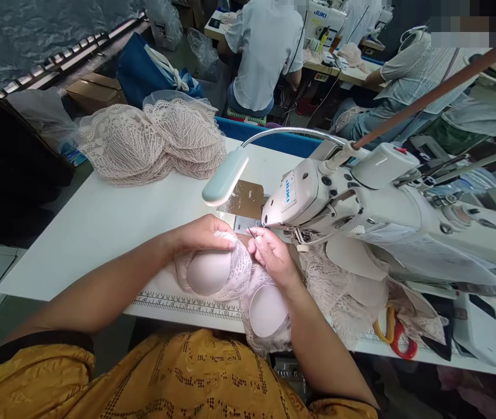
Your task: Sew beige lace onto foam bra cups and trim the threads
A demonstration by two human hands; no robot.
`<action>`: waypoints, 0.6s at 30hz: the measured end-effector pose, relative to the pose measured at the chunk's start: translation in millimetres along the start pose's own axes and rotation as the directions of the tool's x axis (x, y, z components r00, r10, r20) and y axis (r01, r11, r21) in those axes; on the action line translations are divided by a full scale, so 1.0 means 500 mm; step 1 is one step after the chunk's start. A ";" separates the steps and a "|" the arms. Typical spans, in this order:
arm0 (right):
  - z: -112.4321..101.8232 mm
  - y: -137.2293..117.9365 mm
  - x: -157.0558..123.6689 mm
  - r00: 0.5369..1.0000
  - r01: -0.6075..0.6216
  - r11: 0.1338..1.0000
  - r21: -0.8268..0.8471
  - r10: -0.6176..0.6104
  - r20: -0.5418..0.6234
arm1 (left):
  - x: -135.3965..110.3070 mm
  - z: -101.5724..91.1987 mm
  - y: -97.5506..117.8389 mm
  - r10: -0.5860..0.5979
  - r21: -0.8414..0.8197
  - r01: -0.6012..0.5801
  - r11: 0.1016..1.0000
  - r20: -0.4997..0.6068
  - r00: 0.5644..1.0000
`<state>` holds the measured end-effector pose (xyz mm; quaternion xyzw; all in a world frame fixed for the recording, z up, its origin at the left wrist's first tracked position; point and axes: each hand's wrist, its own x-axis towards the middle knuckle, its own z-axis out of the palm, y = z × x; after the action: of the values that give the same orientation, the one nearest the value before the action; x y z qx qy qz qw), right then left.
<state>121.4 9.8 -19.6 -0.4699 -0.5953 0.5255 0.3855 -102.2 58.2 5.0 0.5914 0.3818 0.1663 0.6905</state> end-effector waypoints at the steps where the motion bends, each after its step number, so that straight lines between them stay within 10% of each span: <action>1: -0.004 -0.001 -0.001 1.000 0.002 1.000 -0.015 -0.002 0.002 | -0.001 -0.001 0.000 -0.007 -0.017 0.006 1.000 -0.021 1.000; 18: 0.020 -0.017 -0.003 0.995 0.098 0.987 -0.127 -0.094 0.037 | 0.005 0.020 -0.005 0.053 -0.041 -0.053 0.998 -0.013 0.999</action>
<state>110.9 5.6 -12.9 -0.4565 -0.6559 0.4740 0.3698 -94.0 52.5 1.9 0.5859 0.3667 0.1961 0.6955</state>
